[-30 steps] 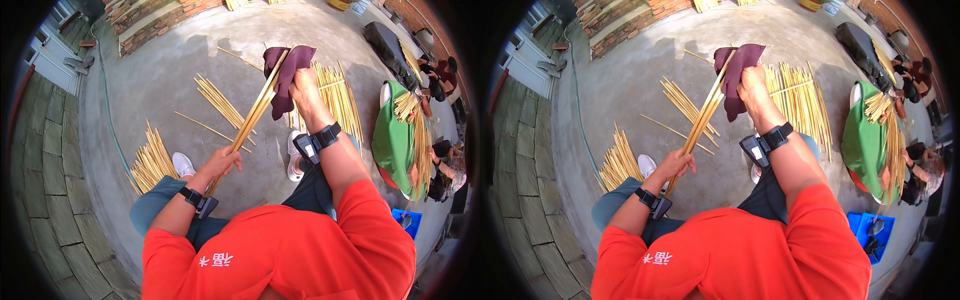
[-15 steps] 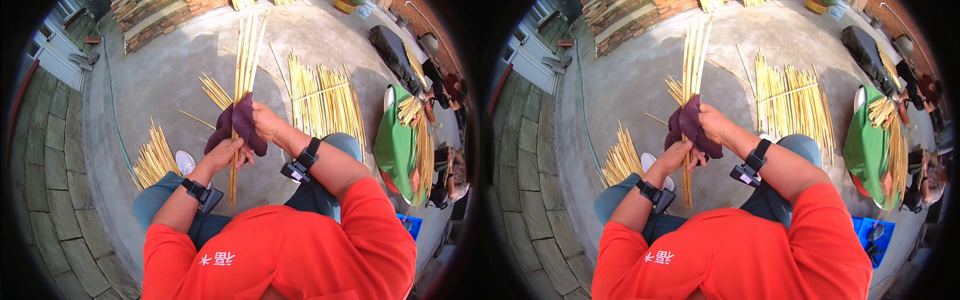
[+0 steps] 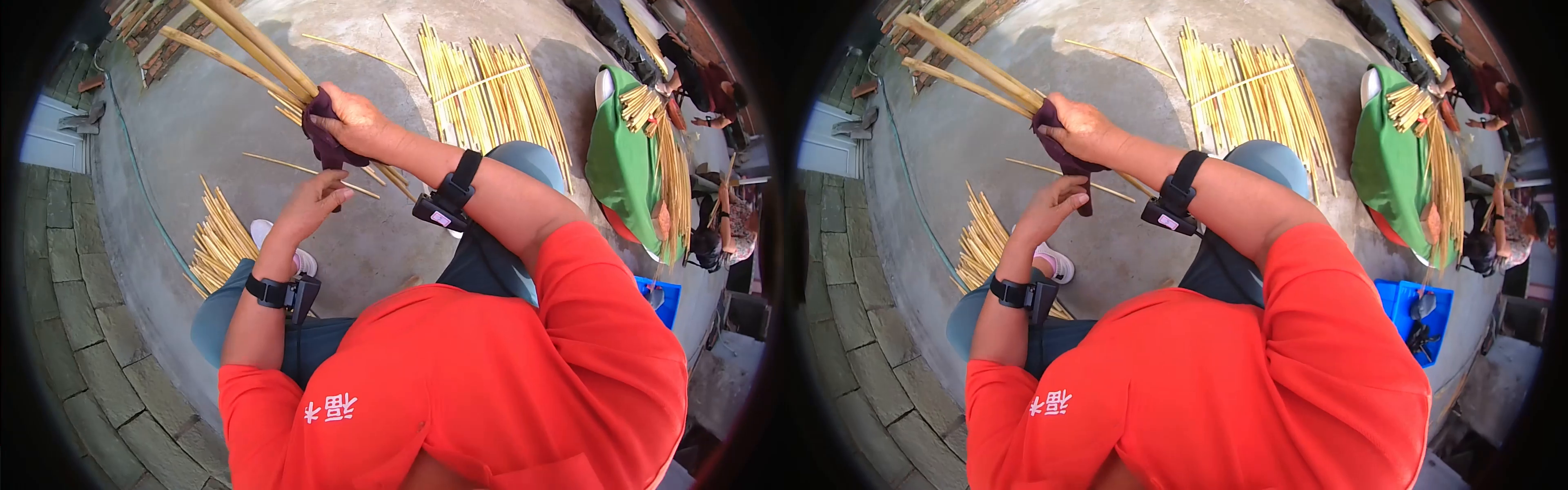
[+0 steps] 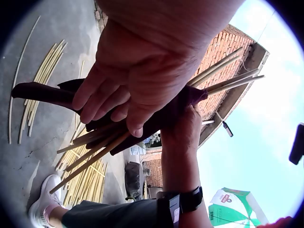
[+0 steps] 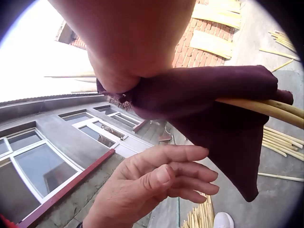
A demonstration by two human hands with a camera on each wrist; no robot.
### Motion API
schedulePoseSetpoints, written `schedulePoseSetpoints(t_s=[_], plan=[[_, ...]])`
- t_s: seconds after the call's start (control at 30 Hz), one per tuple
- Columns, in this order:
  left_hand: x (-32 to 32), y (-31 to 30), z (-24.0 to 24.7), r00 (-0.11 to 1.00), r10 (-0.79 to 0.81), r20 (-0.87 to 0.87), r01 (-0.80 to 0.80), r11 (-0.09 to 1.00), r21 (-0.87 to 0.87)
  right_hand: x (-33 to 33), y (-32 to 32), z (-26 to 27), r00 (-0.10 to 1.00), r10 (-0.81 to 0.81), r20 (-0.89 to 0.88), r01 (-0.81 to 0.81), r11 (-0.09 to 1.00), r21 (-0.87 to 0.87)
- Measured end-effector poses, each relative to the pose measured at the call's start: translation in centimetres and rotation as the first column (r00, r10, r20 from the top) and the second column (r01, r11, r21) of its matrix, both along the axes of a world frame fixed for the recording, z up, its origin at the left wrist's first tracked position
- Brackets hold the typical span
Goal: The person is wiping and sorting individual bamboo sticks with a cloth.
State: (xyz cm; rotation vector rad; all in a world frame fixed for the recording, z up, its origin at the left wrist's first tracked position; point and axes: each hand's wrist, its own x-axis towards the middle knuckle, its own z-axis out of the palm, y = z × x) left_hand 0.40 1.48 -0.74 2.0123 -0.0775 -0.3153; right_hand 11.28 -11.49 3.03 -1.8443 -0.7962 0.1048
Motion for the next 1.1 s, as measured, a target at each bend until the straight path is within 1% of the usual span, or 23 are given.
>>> schedulePoseSetpoints(t_s=[0.03, 0.07, 0.1, 0.13, 0.17, 0.2, 0.23, 0.27, 0.33, 0.37, 0.4, 0.43, 0.47, 0.5, 0.63, 0.7, 0.73, 0.8, 0.93, 0.97, 1.0, 1.07, 1.1], plan=[[-0.4, -0.1, 0.5, 0.998, 0.035, 0.048, -0.033, 0.998, -0.051, 0.2, 0.0, 0.1, 0.990, -0.026, 0.141, 0.034, 0.998, -0.051], [-0.8, -0.5, 1.4, 0.999, 0.026, 0.046, -0.024, 0.998, -0.054, 0.3, -0.1, 0.1, 0.958, -0.038, 0.283, 0.067, 0.993, -0.092], [-1.4, -0.8, 2.8, 0.973, 0.077, 0.217, -0.084, 0.996, 0.025, 0.5, -0.3, 0.0, 0.917, 0.007, 0.398, 0.038, 0.994, -0.105], [-1.7, -1.0, 3.9, 0.916, 0.111, 0.384, -0.158, 0.983, 0.092, 0.7, -0.4, -0.5, 0.918, 0.005, 0.397, 0.039, 0.994, -0.104], [-1.6, -1.2, 4.6, 0.918, 0.110, 0.381, -0.157, 0.983, 0.094, 0.9, -0.4, -1.1, 0.837, 0.073, 0.543, 0.036, 0.982, -0.187], [-1.6, -1.4, 5.2, 0.752, 0.064, 0.656, -0.226, 0.960, 0.165, 0.8, -0.5, -1.6, 0.731, 0.153, 0.665, 0.045, 0.962, -0.270], [-1.5, -1.5, 5.7, 0.513, -0.017, 0.858, -0.316, 0.926, 0.208, 0.6, -0.4, -2.2, 0.646, 0.164, 0.745, 0.064, 0.962, -0.267], [-1.4, -1.4, 6.4, 0.514, -0.012, 0.858, -0.327, 0.922, 0.208, 0.5, -0.4, -2.6, 0.644, 0.171, 0.745, 0.053, 0.962, -0.266], [-1.1, -1.0, 7.6, 0.491, -0.164, 0.856, -0.502, 0.750, 0.431, -0.1, -0.4, -2.7, 0.635, 0.282, 0.719, -0.011, 0.934, -0.357], [-0.9, -0.9, 7.8, 0.568, -0.173, 0.805, -0.529, 0.672, 0.518, -0.3, -0.4, -2.7, 0.635, 0.294, 0.715, -0.032, 0.934, -0.355], [-0.9, -0.2, 7.4, 0.569, -0.168, 0.805, -0.542, 0.659, 0.521, -0.6, -0.3, -2.5, 0.628, 0.300, 0.718, -0.048, 0.936, -0.349], [-0.8, 0.6, 6.4, 0.769, -0.161, 0.619, -0.419, 0.606, 0.677, -1.0, -0.4, -2.3, 0.627, 0.355, 0.693, -0.031, 0.901, -0.433], [-0.7, 1.4, 5.3, 0.912, -0.134, 0.388, -0.254, 0.560, 0.789, -1.3, -0.5, -2.1, 0.629, 0.407, 0.663, -0.011, 0.857, -0.516], [-0.3, 1.7, 4.5, 0.949, -0.032, 0.314, -0.239, 0.577, 0.781, -1.6, -0.5, -2.0, 0.577, 0.443, 0.686, -0.011, 0.844, -0.536], [0.0, 2.6, 3.9, 0.960, -0.051, 0.275, -0.201, 0.558, 0.805, -1.1, -0.3, -2.3, 0.565, 0.435, 0.701, -0.028, 0.859, -0.511], [-0.3, 3.2, 5.0, 0.934, -0.070, 0.350, -0.259, 0.545, 0.798, -0.9, -0.4, -1.5, 0.589, 0.441, 0.677, -0.057, 0.859, -0.509], [-0.6, 3.6, 5.6, 0.933, -0.064, 0.355, -0.267, 0.542, 0.797, -0.5, -0.4, -1.3, 0.583, 0.443, 0.681, -0.060, 0.859, -0.508], [-1.5, 4.9, 7.0, 0.901, -0.118, 0.418, -0.331, 0.438, 0.836, 0.4, -0.4, -0.8, 0.660, 0.424, 0.621, -0.076, 0.859, -0.506], [-4.1, 7.5, 10.1, 0.891, -0.078, 0.448, -0.390, 0.376, 0.841, 1.9, -1.1, 0.1, 0.684, 0.382, 0.622, -0.078, 0.886, -0.458], [-4.9, 8.3, 11.2, 0.888, -0.097, 0.450, -0.391, 0.356, 0.849, 2.0, -1.3, 0.3, 0.693, 0.370, 0.619, -0.085, 0.895, -0.438], [-5.6, 9.2, 12.4, 0.894, -0.042, 0.447, -0.411, 0.321, 0.853, 2.1, -1.4, 0.8, 0.700, 0.368, 0.612, -0.107, 0.902, -0.419], [-7.5, 11.2, 14.9, 0.921, -0.089, 0.379, -0.351, 0.235, 0.906, 2.2, -1.3, 1.4, 0.734, 0.364, 0.573, -0.083, 0.886, -0.456], [-8.7, 12.0, 16.3, 0.927, -0.024, 0.374, -0.362, 0.201, 0.910, 1.8, -1.3, 2.0, 0.747, 0.357, 0.560, -0.083, 0.887, -0.454]])
